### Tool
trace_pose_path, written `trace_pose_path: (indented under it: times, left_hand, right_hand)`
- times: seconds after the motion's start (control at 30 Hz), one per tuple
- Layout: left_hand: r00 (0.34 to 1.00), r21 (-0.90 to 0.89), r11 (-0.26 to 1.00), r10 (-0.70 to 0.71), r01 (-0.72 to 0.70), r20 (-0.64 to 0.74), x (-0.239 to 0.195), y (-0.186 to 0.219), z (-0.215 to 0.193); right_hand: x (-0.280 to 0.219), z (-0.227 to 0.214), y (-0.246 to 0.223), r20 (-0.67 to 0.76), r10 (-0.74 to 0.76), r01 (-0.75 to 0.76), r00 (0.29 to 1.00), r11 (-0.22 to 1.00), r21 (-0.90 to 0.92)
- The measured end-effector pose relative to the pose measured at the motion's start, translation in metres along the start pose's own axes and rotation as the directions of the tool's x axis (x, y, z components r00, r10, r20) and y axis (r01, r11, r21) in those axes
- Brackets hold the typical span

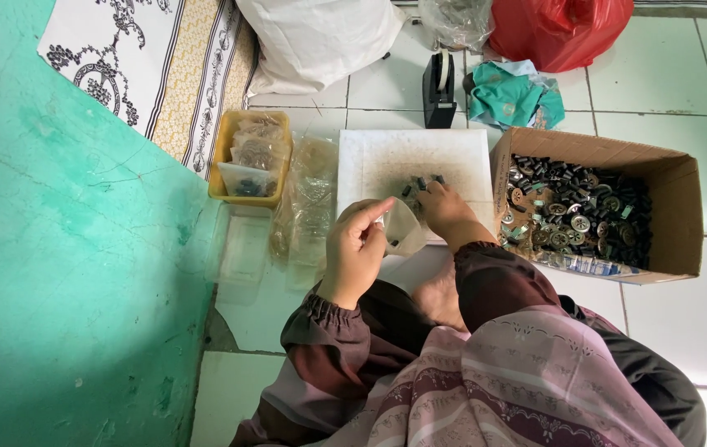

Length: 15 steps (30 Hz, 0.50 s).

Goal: The person sits on the floor and sorts small metal buttons from a cardboard box into small clear plastic bags. They place the filled bags into a yellow plastic container.

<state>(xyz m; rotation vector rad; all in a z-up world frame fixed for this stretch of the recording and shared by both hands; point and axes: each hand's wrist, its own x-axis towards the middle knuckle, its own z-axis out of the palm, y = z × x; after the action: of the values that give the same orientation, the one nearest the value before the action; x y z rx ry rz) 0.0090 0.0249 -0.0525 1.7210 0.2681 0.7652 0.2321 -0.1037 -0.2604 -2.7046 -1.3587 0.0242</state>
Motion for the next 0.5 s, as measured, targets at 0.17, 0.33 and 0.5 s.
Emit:
trace_pose_path:
  times: [0.17,0.33,0.5]
  left_hand:
    - [1.000,0.022,1.000,-0.015,0.015,0.008,0.000,-0.005,-0.001]
    - [1.000,0.028,0.999,-0.029,0.028,0.011,-0.001,-0.005,0.002]
    - [0.999,0.036,0.998,-0.049,0.049,0.007,-0.003,-0.011,0.001]
  right_hand:
    - [-0.005,-0.019,-0.011,0.043,-0.022,0.024,0.999,0.999,-0.038]
    - [-0.008,0.006,0.003,0.052,0.040,-0.039,0.998,0.999,-0.011]
    - [-0.013,-0.036,-0.005,-0.443,0.378,-0.087,0.813,0.831,0.550]
